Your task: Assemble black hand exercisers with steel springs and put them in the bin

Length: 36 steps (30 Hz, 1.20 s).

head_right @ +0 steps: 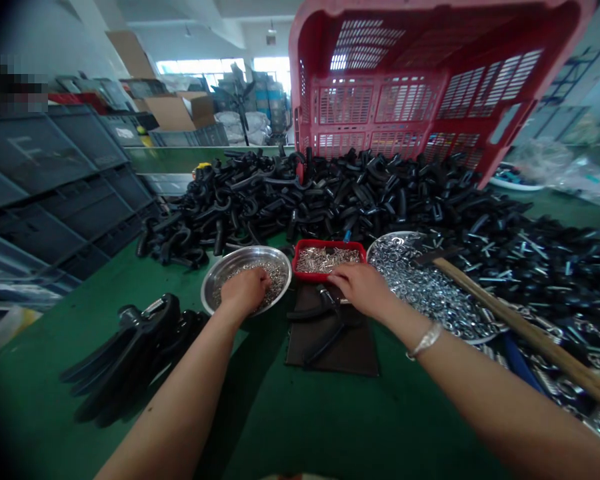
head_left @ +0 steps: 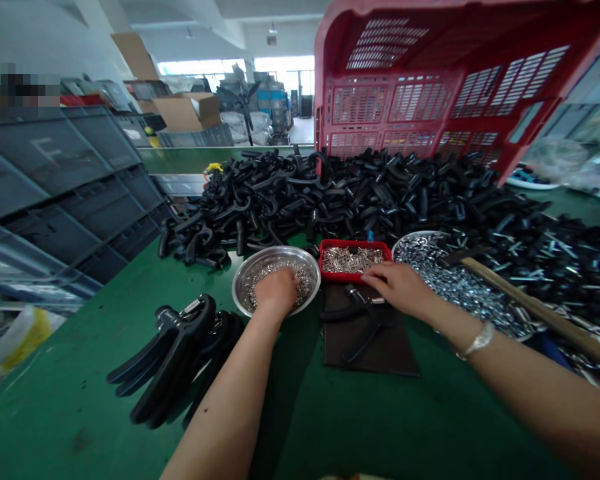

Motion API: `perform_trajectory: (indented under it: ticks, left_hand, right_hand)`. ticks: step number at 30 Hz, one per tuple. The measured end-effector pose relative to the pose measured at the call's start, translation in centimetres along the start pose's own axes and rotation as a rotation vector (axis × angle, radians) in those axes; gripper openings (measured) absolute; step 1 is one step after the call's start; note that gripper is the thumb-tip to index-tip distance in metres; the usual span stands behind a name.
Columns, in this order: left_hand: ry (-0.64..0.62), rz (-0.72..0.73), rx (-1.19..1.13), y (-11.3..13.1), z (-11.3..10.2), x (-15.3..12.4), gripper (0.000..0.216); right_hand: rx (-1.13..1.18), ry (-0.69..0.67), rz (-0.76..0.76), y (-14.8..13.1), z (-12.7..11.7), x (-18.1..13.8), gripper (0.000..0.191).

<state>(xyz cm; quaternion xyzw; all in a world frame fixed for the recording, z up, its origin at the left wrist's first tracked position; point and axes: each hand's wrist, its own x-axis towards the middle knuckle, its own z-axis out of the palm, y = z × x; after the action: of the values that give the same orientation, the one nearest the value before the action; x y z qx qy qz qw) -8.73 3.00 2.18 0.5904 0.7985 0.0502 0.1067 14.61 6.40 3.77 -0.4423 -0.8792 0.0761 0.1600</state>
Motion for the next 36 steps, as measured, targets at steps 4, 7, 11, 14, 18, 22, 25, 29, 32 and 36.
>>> perform_trajectory:
  ticks: [4, 7, 11, 14, 18, 22, 25, 29, 32, 36]
  left_hand:
    - [0.0, -0.002, -0.017, -0.1, -0.2, 0.0, 0.024]
    - [0.044, 0.039, -0.096, 0.3, -0.5, -0.4, 0.021]
    - [0.122, 0.267, -0.32, 2.3, -0.5, -2.0, 0.017]
    - [0.097, 0.444, -0.417, 4.4, 0.5, -3.7, 0.017]
    - [0.063, 0.511, -0.392, 6.2, 2.3, -5.0, 0.019]
    - [0.098, 0.466, -0.379, 6.3, 3.2, -5.1, 0.019]
    - [0.114, 0.456, -0.365, 6.2, 3.3, -5.0, 0.017]
    - [0.143, 0.47, -0.357, 6.3, 3.6, -5.0, 0.016]
    - [0.155, 0.493, -0.375, 6.3, 3.8, -5.0, 0.017]
    - [0.152, 0.5, -0.433, 6.3, 3.8, -4.9, 0.017]
  right_hand:
    - [-0.094, 0.046, 0.072, 2.2, 0.7, -3.3, 0.025]
    - [-0.1, 0.109, 0.103, 2.8, 1.8, -4.6, 0.026]
    - [-0.06, 0.142, 0.101, 3.4, 2.7, -5.3, 0.025]
    - [-0.027, 0.148, 0.104, 3.8, 2.8, -5.6, 0.025]
    - [0.013, 0.139, 0.093, 4.1, 2.6, -5.8, 0.023]
    - [0.001, 0.164, 0.053, 4.3, 2.6, -6.0, 0.021]
    - [-0.033, 0.184, 0.014, 4.3, 2.6, -6.2, 0.022]
    - [-0.157, 0.175, -0.049, 4.2, 2.6, -6.4, 0.022]
    - [-0.318, 0.113, -0.099, 3.4, 2.3, -6.4, 0.021]
    - [-0.483, -0.019, -0.117, 2.3, 1.6, -5.9, 0.023]
